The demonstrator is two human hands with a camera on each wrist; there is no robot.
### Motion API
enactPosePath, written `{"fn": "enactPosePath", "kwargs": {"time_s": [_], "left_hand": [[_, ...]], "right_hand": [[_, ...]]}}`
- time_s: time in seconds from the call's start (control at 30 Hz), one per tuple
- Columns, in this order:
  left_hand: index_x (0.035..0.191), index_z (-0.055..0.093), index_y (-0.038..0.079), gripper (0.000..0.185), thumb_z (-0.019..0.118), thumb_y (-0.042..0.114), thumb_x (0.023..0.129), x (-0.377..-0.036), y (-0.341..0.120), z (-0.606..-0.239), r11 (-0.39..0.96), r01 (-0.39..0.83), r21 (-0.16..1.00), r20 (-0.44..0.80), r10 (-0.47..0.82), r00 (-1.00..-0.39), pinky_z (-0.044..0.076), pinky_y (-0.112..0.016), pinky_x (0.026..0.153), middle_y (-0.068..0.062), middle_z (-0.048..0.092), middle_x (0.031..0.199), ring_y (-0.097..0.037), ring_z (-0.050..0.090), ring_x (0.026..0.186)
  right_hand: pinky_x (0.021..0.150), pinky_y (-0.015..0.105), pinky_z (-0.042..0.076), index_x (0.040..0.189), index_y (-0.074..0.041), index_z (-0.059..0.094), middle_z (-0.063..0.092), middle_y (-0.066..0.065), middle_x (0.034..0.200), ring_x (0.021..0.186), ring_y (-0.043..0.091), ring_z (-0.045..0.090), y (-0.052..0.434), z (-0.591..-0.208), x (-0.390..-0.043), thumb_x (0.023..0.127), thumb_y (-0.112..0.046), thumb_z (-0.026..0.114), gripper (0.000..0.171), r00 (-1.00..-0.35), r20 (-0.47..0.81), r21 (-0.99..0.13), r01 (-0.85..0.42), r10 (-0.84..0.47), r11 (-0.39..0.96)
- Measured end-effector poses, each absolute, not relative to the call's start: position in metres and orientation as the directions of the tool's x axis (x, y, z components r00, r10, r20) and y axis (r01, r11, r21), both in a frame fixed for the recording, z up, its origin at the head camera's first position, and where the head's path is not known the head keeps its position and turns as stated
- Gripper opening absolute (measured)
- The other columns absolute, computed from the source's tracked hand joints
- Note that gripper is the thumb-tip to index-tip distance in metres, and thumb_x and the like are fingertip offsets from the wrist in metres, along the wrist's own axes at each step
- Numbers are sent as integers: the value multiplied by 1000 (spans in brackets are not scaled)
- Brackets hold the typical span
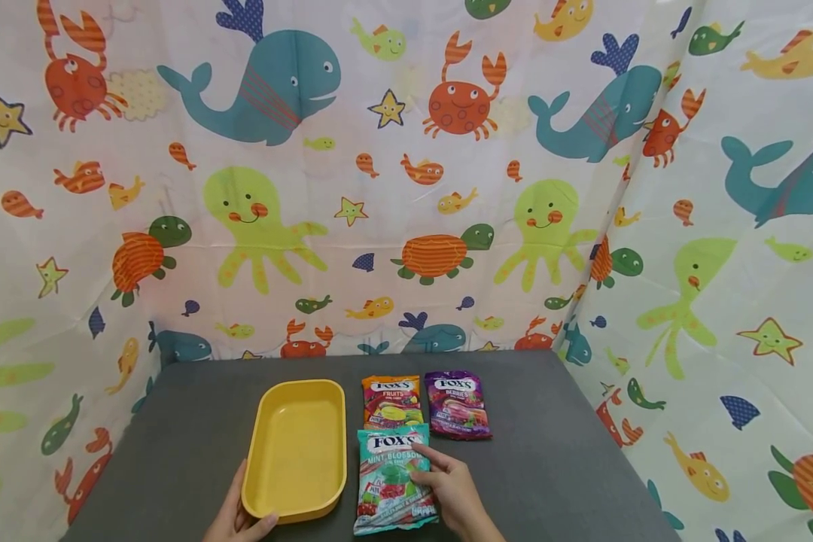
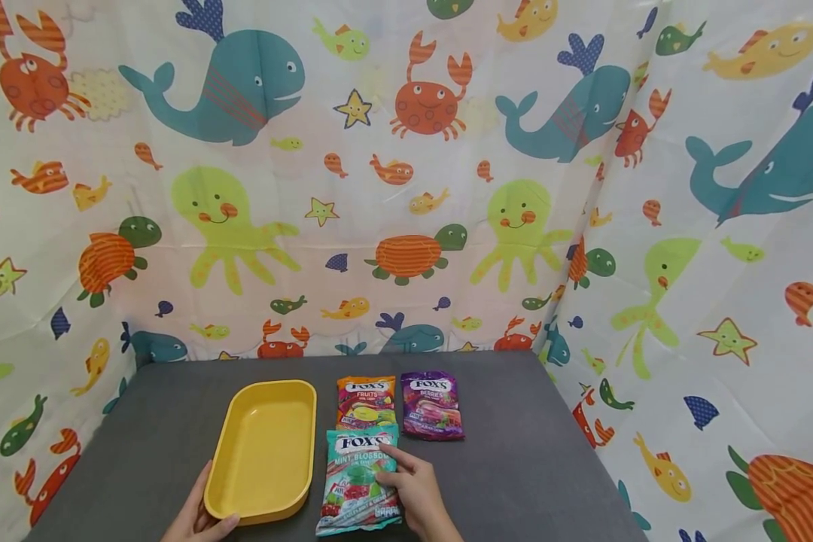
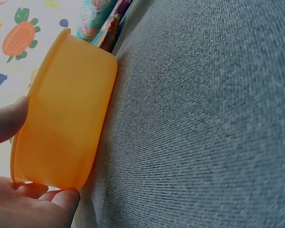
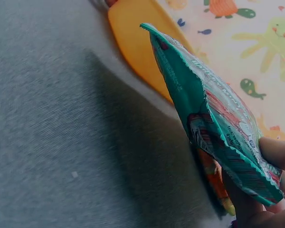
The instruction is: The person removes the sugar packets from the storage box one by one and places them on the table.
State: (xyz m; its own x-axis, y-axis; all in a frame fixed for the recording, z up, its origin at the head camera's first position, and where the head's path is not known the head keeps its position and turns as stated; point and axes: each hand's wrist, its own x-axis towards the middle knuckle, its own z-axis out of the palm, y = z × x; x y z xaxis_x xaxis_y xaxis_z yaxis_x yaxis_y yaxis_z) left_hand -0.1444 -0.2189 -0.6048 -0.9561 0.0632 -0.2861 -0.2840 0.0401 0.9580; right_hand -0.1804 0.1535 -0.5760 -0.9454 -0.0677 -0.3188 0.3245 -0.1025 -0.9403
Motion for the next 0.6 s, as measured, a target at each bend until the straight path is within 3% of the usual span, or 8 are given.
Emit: {"fn": "enactPosePath", "kwargs": {"time_s": [0.3,0.6], "left_hand": [[161,-18,13,122,80,25,88,-145,-218,-603,49,-286,957,-288,53,-956,53,-23,94,-28,7,166,-37,37,144],[161,-18,14,123,80,23,88,-145,-219,-607,31,-288,957,-289,58,-956,53,-22,93,-28,5,166,-37,35,144]], "right_hand": [[85,36,60,137,-8,64,49,29,148,108,23,69,156,-590,-179,85,-6,79,55,-940,-335,-938,340,-67,-66],[84,37,60,136,-8,65,58,26,139,104,23,70,158,-601,-180,85,-4,77,53,-936,-347,-936,350,-64,-43]]}}
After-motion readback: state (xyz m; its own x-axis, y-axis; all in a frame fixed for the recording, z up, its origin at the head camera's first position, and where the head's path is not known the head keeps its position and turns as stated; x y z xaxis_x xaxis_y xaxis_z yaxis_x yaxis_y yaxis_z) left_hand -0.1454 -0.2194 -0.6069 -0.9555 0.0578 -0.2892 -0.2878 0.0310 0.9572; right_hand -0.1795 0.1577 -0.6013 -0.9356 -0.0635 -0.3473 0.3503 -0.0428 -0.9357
